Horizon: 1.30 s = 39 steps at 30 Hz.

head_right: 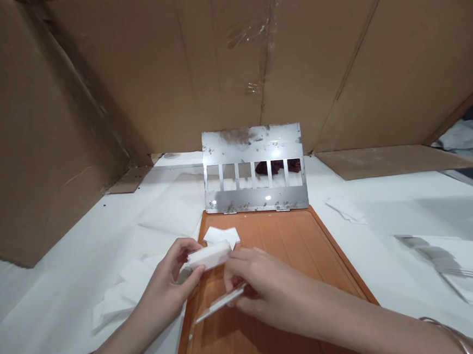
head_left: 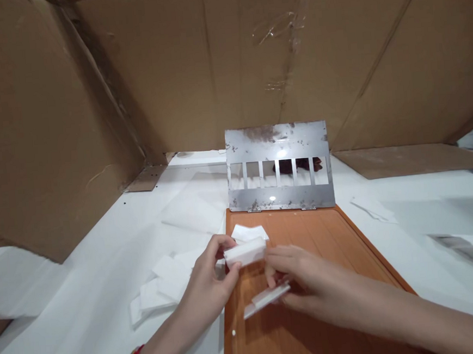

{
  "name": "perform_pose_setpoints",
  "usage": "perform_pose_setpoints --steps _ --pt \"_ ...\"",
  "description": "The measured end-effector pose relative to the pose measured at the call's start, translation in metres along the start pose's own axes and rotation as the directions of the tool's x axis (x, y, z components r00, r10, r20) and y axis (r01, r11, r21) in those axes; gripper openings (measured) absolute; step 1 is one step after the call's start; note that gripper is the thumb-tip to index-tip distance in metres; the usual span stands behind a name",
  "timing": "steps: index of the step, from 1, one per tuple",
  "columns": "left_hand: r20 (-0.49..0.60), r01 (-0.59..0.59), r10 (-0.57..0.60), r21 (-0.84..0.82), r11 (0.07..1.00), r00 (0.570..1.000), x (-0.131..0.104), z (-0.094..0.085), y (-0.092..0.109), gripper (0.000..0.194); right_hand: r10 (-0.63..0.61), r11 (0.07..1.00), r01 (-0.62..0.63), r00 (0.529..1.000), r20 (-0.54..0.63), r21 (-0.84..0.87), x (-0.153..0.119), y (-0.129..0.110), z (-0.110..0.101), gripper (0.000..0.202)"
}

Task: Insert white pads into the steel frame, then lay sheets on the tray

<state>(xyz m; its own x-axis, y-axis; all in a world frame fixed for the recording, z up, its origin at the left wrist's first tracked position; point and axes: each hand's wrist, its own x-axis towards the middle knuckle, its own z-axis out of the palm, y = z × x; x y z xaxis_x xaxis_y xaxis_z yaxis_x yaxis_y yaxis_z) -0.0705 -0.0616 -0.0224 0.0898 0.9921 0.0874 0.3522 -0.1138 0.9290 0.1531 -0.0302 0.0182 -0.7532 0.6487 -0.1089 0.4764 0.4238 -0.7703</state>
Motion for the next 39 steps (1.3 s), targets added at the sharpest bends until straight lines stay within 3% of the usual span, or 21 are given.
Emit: perform_pose_setpoints --steps 5,11,14,19,23,27,33,39 --pt "0.114 0.002 -0.002 0.003 1.0 0.993 -0.002 0.001 -0.004 0.013 0.09 0.995 -0.083 0.985 -0.146 0.051 0.005 0.012 0.001 0.016" --pt "0.196 -0.027 0.018 0.042 0.999 0.98 -0.004 0.002 -0.003 0.025 0.085 0.993 -0.068 0.979 -0.187 0.093 0.009 0.029 0.009 0.006" --pt "0.228 -0.015 0.002 0.056 0.998 0.974 -0.007 0.002 -0.001 0.034 0.066 0.995 -0.047 0.977 -0.204 0.093 0.009 0.031 0.017 0.01" --pt "0.239 -0.01 -0.006 0.063 0.998 0.971 -0.009 0.003 0.001 0.049 0.146 0.983 -0.115 0.964 -0.222 0.146 0.005 0.026 0.022 0.027" --pt "0.244 -0.059 0.041 0.066 0.996 0.969 -0.009 0.006 0.001 0.043 0.198 0.967 -0.158 0.96 -0.199 0.199 -0.001 0.024 0.02 0.038" --pt "0.261 -0.022 0.015 0.026 0.999 0.965 -0.01 0.011 -0.001 0.04 0.156 0.938 -0.094 0.974 -0.162 0.335 -0.002 0.03 0.025 0.032" --pt "0.251 -0.045 0.04 0.016 0.999 0.967 -0.008 0.015 0.002 0.038 0.126 0.894 -0.021 0.97 -0.206 0.447 0.012 0.04 0.038 0.029" --pt "0.217 -0.012 0.009 0.013 1.0 0.976 -0.008 0.016 0.004 0.039 0.15 0.824 -0.081 0.985 -0.079 0.561 0.018 0.037 0.028 0.035"
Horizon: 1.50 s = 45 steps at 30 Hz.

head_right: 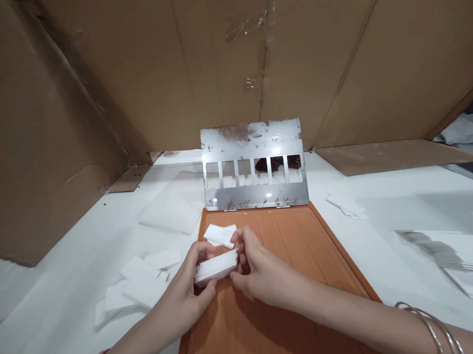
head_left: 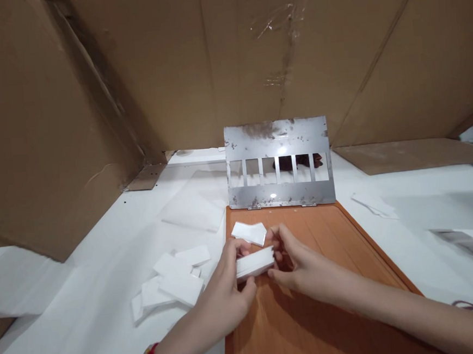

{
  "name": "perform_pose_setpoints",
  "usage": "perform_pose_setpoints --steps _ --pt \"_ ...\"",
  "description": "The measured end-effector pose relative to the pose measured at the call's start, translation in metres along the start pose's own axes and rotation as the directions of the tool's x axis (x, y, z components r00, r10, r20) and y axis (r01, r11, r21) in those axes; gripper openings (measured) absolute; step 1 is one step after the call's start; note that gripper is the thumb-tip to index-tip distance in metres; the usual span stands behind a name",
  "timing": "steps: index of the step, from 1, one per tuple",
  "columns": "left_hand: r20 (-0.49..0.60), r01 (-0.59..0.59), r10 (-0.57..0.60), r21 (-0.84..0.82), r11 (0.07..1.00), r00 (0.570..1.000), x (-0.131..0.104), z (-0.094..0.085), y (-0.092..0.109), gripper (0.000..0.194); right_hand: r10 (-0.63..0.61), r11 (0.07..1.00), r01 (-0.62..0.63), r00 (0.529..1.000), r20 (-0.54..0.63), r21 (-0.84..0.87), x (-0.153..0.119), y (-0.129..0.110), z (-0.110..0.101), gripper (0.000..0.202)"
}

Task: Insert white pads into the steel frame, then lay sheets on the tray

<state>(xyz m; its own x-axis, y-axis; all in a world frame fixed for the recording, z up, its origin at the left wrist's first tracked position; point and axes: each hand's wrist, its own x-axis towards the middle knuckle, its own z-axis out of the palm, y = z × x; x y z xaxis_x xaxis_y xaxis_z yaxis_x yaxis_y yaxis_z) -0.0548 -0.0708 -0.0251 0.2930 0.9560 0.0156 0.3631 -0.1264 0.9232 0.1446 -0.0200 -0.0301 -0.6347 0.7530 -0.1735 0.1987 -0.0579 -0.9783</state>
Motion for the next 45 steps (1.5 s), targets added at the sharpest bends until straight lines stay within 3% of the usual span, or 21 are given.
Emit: perform_pose_setpoints --steps 4,8,12,18,25,30,35,41,45 --pt "-0.005 0.026 -0.026 0.052 0.998 1.0 0.001 -0.001 0.001 0.033 0.031 0.97 -0.024 0.999 0.025 -0.24 0.005 -0.021 -0.022 0.028" --pt "-0.01 0.001 0.0 0.114 0.993 1.0 0.002 -0.002 0.001 0.033 -0.021 0.83 -0.004 0.999 -0.038 -0.557 0.024 -0.033 -0.039 0.005" --pt "-0.021 0.01 -0.008 0.111 0.994 1.0 0.001 -0.003 0.0 0.034 -0.036 0.768 0.042 0.999 0.021 -0.64 0.046 -0.027 -0.042 0.023" --pt "-0.028 -0.009 0.012 0.106 0.994 1.0 0.001 -0.003 -0.001 0.035 -0.044 0.748 0.059 0.998 0.04 -0.661 0.057 -0.02 -0.042 0.033" --pt "-0.021 -0.02 0.022 0.098 0.995 1.0 0.001 -0.003 -0.001 0.036 0.06 0.73 -0.05 0.998 -0.009 -0.682 0.057 -0.034 -0.041 0.031" --pt "-0.026 -0.016 0.02 0.146 0.989 0.999 0.0 -0.004 -0.002 0.035 0.124 0.805 -0.112 0.992 -0.019 -0.583 0.051 -0.035 -0.043 0.028" --pt "-0.061 0.014 -0.004 0.164 0.986 0.998 -0.001 -0.002 -0.002 0.034 0.034 0.887 -0.01 0.998 0.043 -0.462 0.041 -0.03 -0.042 0.027" --pt "-0.162 0.001 0.031 0.19 0.982 0.986 -0.001 0.002 -0.006 0.055 0.018 0.923 0.021 0.995 0.097 -0.385 0.038 -0.025 -0.04 0.022" --pt "-0.145 0.075 -0.065 0.061 0.995 0.987 -0.001 0.004 -0.009 0.065 0.05 0.95 0.013 0.98 0.191 -0.313 0.04 -0.019 -0.039 0.017"
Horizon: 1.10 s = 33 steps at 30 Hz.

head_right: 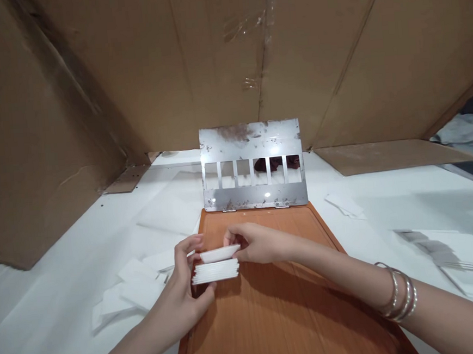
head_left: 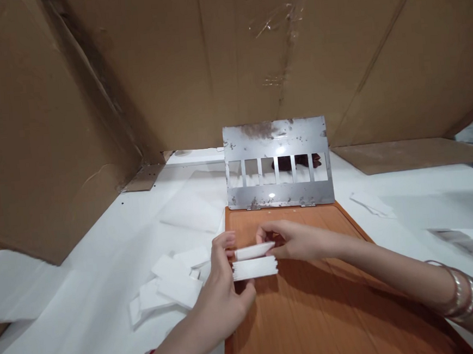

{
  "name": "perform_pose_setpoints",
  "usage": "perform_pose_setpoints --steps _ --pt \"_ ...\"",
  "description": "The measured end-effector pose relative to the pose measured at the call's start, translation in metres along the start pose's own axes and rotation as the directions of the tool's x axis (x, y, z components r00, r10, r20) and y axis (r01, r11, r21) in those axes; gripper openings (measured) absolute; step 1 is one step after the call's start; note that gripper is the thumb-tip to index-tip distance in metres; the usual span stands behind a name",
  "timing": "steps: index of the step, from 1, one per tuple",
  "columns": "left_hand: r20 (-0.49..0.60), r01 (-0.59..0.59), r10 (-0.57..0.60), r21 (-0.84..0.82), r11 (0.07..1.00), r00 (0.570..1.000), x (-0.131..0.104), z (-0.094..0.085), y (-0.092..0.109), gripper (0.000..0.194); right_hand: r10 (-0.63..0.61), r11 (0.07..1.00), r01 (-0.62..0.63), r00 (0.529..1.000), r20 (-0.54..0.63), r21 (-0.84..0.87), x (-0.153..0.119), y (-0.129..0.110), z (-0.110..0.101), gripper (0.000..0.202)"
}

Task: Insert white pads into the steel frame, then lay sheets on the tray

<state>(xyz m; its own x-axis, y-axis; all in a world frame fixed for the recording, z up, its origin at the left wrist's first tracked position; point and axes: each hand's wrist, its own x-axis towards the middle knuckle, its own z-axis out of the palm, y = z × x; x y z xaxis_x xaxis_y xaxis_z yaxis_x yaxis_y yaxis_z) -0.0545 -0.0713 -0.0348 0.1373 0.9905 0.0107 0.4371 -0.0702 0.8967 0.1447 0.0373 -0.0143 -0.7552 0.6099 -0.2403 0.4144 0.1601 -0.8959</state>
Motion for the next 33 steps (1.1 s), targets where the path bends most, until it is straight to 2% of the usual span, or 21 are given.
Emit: perform_pose_setpoints --steps 4,7,11,19,25,33 --pt "0.029 -0.011 0.012 -0.042 0.999 1.0 0.0 0.002 -0.002 0.06 -0.013 0.999 0.01 0.996 0.083 0.039 -0.002 -0.001 -0.001 0.027" --pt "0.04 0.001 0.001 -0.064 0.998 0.999 0.0 0.001 -0.002 0.055 0.014 0.994 -0.027 0.992 0.126 0.105 -0.008 -0.006 -0.002 0.036" --pt "0.031 0.024 -0.021 -0.1 0.995 0.999 0.001 0.002 0.0 0.053 0.058 0.972 -0.092 0.985 0.163 0.215 -0.017 -0.012 0.002 0.036" --pt "0.04 0.016 -0.009 -0.186 0.982 0.999 0.0 0.006 0.003 0.056 0.038 0.965 -0.067 0.992 0.117 0.255 -0.021 -0.003 0.02 0.04" --pt "0.059 0.003 0.011 -0.232 0.973 0.998 0.0 0.005 0.002 0.058 0.127 0.978 -0.133 0.991 0.049 0.158 -0.023 -0.008 0.028 0.04" --pt "0.041 0.035 -0.025 -0.261 0.965 0.999 -0.001 0.007 -0.003 0.06 0.108 0.99 -0.108 0.994 0.005 0.094 -0.027 -0.009 0.029 0.038"
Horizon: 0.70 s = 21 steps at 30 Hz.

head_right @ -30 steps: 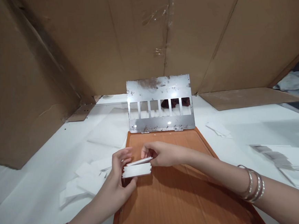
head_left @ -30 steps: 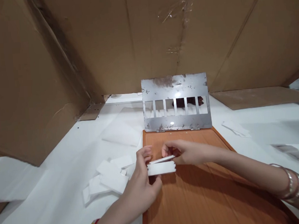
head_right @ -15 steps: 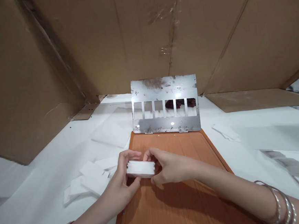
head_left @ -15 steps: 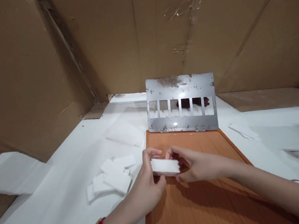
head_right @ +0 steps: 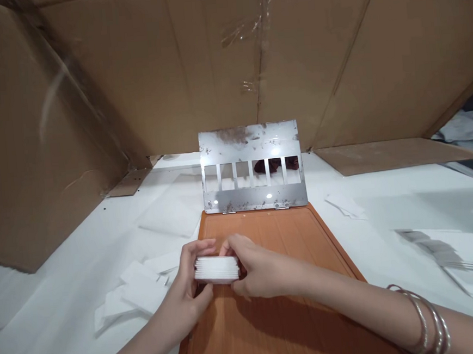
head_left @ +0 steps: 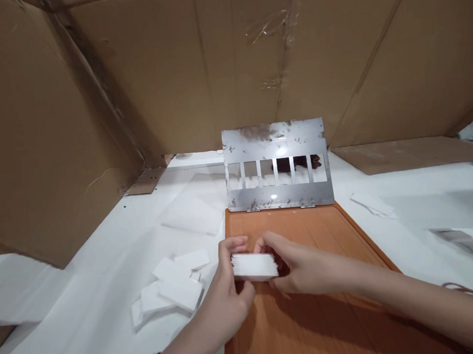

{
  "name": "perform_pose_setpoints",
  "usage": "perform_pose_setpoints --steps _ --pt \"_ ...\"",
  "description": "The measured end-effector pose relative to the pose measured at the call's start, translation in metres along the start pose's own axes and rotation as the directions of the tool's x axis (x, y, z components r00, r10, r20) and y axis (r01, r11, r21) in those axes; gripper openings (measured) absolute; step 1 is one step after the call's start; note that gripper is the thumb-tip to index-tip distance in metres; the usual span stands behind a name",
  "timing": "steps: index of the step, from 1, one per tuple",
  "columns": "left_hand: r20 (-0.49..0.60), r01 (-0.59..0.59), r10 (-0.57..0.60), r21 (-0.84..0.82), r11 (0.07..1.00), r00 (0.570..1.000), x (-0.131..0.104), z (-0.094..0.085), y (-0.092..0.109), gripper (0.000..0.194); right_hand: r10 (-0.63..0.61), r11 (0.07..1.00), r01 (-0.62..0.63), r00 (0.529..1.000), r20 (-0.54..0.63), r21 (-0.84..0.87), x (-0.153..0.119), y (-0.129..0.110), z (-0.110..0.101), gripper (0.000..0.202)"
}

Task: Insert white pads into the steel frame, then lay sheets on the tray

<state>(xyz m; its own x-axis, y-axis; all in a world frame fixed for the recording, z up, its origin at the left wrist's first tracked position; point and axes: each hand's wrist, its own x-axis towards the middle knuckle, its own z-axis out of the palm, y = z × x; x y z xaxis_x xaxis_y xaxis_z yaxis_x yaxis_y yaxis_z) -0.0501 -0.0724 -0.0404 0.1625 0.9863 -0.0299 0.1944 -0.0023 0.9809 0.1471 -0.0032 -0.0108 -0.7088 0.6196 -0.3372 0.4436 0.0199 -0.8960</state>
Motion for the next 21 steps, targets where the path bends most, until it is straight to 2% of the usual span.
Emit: perform_pose_setpoints --steps 3,8,13,19,21 --pt "-0.005 0.015 -0.015 -0.057 0.998 1.0 0.0 0.0 0.002 0.052 -0.008 1.0 0.008 1.0 -0.009 0.008 0.0 0.003 0.001 0.038" --pt "-0.079 0.082 -0.093 -0.136 0.987 0.992 0.005 -0.003 0.01 0.022 -0.01 1.0 0.01 0.999 -0.033 -0.021 0.001 0.002 0.002 0.039" --pt "-0.129 0.053 -0.066 -0.106 0.993 0.989 0.014 -0.006 0.008 0.02 0.027 1.0 -0.027 0.999 -0.03 -0.01 0.001 -0.001 0.004 0.039" --pt "-0.138 0.027 -0.048 -0.148 0.989 0.989 0.019 -0.009 -0.003 0.02 0.015 1.0 -0.015 0.998 -0.058 -0.005 0.001 -0.002 0.006 0.038" --pt "-0.109 0.026 -0.042 -0.144 0.989 0.993 0.017 -0.014 -0.002 0.024 -0.001 1.0 0.002 0.998 -0.06 0.003 0.003 -0.001 0.007 0.036"
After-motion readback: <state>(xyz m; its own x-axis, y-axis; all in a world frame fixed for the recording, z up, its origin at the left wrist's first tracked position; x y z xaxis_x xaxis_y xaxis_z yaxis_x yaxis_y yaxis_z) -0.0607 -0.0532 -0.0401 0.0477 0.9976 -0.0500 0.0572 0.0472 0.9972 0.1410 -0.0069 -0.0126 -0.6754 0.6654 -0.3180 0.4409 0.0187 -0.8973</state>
